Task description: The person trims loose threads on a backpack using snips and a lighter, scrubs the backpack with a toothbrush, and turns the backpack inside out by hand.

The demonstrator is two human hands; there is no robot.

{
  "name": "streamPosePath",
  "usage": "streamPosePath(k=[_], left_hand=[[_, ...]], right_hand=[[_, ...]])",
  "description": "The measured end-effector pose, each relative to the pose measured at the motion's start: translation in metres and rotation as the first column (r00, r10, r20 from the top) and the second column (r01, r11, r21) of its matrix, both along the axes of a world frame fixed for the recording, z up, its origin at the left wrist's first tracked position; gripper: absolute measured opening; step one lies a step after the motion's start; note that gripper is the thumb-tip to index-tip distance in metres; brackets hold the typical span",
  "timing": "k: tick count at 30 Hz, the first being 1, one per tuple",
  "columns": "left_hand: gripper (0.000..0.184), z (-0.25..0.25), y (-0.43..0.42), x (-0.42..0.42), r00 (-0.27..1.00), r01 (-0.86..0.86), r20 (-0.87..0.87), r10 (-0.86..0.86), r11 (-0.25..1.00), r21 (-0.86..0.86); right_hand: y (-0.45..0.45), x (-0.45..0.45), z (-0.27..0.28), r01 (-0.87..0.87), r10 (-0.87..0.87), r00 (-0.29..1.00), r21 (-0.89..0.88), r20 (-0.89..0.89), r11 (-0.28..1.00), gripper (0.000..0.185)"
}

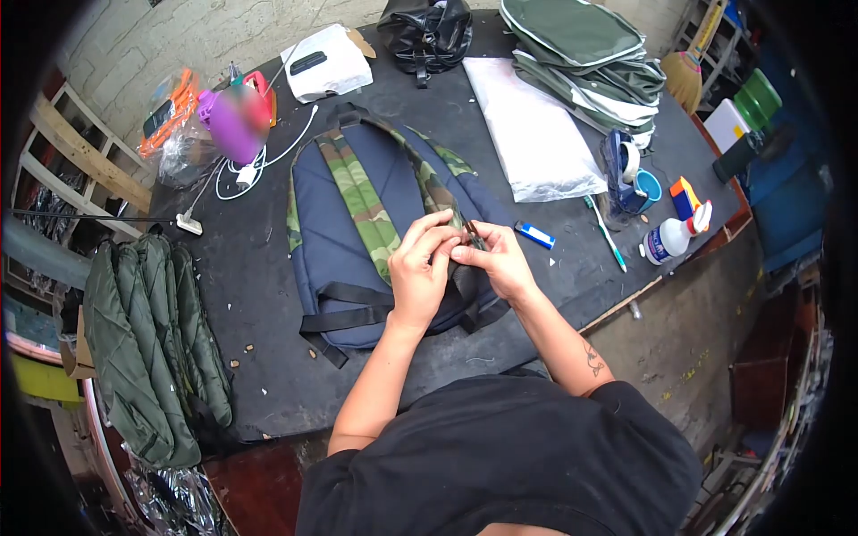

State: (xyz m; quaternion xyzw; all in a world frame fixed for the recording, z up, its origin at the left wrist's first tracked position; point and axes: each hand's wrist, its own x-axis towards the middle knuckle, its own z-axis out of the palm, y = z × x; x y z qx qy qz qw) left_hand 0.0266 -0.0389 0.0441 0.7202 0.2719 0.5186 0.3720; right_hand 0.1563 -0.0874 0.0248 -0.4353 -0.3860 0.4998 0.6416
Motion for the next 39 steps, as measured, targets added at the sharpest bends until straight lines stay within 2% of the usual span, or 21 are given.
streamPosePath(k=[3,8,10,12,15,16,17,18,22,24,26,27,28,29,30,31,32,35,36,38,39], left_hand=[[0.008,0.003,0.002,-0.002,1.000,0.012,-0.025,-0.013,0.999,-0.037],[0.006,0.003,0.003,-0.005,0.975,0.000,-0.217,0.036,0.986,0.164],[0.010,0.003,0.003,-0.006,0.945,-0.006,-0.312,0.093,0.963,0.268],[0.009,-0.004,0.002,-0.002,0.933,-0.058,-0.326,0.149,0.961,0.272],[0.010,-0.018,0.005,0.004,0.900,-0.163,-0.350,0.261,0.944,0.286],[0.009,-0.022,0.008,0.005,0.993,-0.049,-0.111,0.041,0.997,-0.066],[0.010,-0.026,0.010,0.005,0.975,0.162,0.200,-0.094,0.918,-0.362],[0.012,-0.029,0.012,0.004,0.849,0.427,0.516,-0.117,0.728,-0.537],[0.018,-0.004,0.008,-0.001,0.733,0.548,0.676,-0.082,0.659,-0.514],[0.018,-0.002,0.004,0.000,0.777,0.476,0.627,-0.057,0.705,-0.525],[0.017,-0.001,0.001,0.002,0.845,0.331,0.534,0.003,0.782,-0.528],[0.017,-0.003,0.002,0.001,0.845,0.329,0.534,0.005,0.784,-0.527],[0.016,-0.007,0.003,0.000,0.925,0.134,0.377,0.046,0.889,-0.438],[0.016,-0.011,0.006,-0.001,0.969,-0.052,0.217,0.121,0.952,-0.302],[0.015,-0.012,0.007,-0.002,0.973,-0.213,0.065,0.223,0.968,-0.130],[0.015,-0.011,0.007,-0.001,0.972,-0.216,0.066,0.226,0.968,-0.130],[0.012,-0.009,0.006,0.001,0.974,-0.221,0.030,0.224,0.971,-0.092],[0.006,-0.007,0.002,0.009,0.977,-0.213,-0.038,0.212,0.977,-0.018],[0.004,-0.008,0.001,0.013,0.970,-0.211,-0.113,0.215,0.976,0.048],[0.003,-0.012,0.000,0.019,0.938,-0.187,-0.261,0.230,0.966,0.179],[0.003,-0.016,0.000,0.024,0.940,-0.178,-0.259,0.220,0.968,0.174]], right_hand=[[0.002,0.000,0.001,0.007,-0.010,0.997,0.044,0.080,0.999,0.011],[0.000,0.002,0.000,0.010,-0.012,0.994,0.020,0.113,1.000,0.012],[0.000,-0.002,0.000,0.012,-0.012,1.000,0.009,-0.003,1.000,0.012],[0.000,-0.004,0.000,0.009,-0.009,0.998,0.005,-0.063,1.000,0.012],[0.005,-0.003,-0.001,0.003,-0.017,0.982,0.077,0.190,0.997,0.011],[0.005,-0.004,0.000,-0.002,-0.012,0.982,0.077,0.190,0.997,0.011],[0.005,-0.004,0.001,-0.020,0.010,0.990,0.066,0.142,0.998,0.013],[0.006,-0.004,0.005,-0.038,0.033,0.995,0.057,0.094,0.998,0.014],[0.011,-0.001,0.022,-0.119,0.121,0.992,-0.043,0.042,0.992,0.015],[0.014,-0.006,0.021,-0.147,0.151,0.988,-0.086,0.036,0.985,0.016],[0.022,-0.022,0.015,0.111,-0.120,0.989,0.102,0.086,0.989,0.017],[0.023,-0.027,0.013,0.233,-0.254,0.963,0.196,0.090,0.953,0.017],[0.021,-0.024,0.015,0.228,-0.249,0.964,0.197,0.090,0.953,0.017],[0.012,-0.020,0.033,0.231,-0.340,0.851,0.297,0.400,0.927,0.016],[0.003,-0.015,0.053,0.198,-0.423,0.632,0.392,0.650,0.899,0.016],[-0.004,-0.011,0.068,0.134,-0.486,0.334,0.470,0.807,0.873,0.015],[-0.008,-0.010,0.077,0.133,-0.485,0.335,0.469,0.808,0.873,0.015],[-0.018,-0.005,0.095,-0.052,-0.368,-0.054,0.365,0.928,0.929,0.018],[-0.019,-0.003,0.096,-0.048,-0.367,-0.061,0.364,0.928,0.930,0.018],[-0.021,0.001,0.099,-0.022,-0.240,-0.227,0.241,0.944,0.970,0.019],[-0.022,0.004,0.100,0.002,-0.167,-0.304,0.176,0.938,0.984,0.020]])
